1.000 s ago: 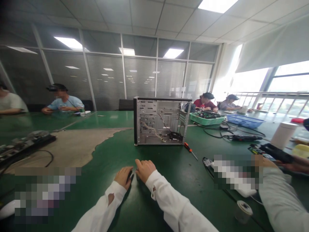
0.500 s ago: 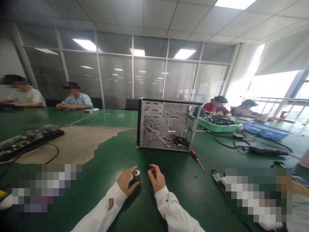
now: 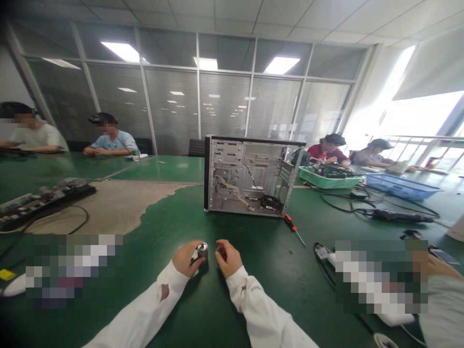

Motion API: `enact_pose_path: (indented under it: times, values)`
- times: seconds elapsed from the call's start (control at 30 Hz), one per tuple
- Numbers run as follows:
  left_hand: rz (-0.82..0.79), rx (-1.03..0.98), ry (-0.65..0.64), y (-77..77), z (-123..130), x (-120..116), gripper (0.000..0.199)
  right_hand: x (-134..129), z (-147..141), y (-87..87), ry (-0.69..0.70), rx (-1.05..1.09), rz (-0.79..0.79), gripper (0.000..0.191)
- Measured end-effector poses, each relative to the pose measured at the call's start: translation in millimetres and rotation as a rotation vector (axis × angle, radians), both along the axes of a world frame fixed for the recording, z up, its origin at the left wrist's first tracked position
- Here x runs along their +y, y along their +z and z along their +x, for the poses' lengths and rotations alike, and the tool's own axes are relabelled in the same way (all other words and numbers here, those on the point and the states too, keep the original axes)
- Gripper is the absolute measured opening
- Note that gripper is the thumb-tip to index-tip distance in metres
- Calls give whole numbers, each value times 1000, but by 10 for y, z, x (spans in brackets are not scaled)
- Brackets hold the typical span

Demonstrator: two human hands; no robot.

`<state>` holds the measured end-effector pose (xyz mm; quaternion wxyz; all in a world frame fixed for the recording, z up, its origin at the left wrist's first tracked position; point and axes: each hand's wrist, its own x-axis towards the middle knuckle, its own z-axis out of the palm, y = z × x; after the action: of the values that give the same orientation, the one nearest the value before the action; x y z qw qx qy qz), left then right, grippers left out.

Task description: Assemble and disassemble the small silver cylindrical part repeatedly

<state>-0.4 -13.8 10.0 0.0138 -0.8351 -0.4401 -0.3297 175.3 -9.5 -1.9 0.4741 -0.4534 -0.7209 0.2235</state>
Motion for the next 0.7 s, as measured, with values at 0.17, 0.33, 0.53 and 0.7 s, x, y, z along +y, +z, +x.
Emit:
enact_pose_path:
  times: [0.17,0.33,0.53,0.7]
  values:
    - [3,25,-28,-2,-22,12,33,-27,6,33,8,-35,9,26]
    - [29,23,-45,5,-25,-2,31,-24,12,23,24,-45,21,27]
    - [102,58,-71,-30,-31,12,30,-36,18,29,43,-40,9,28]
    - [206,57,-121,-46,-25,16,29,-44,29,52,59,-39,-14,27]
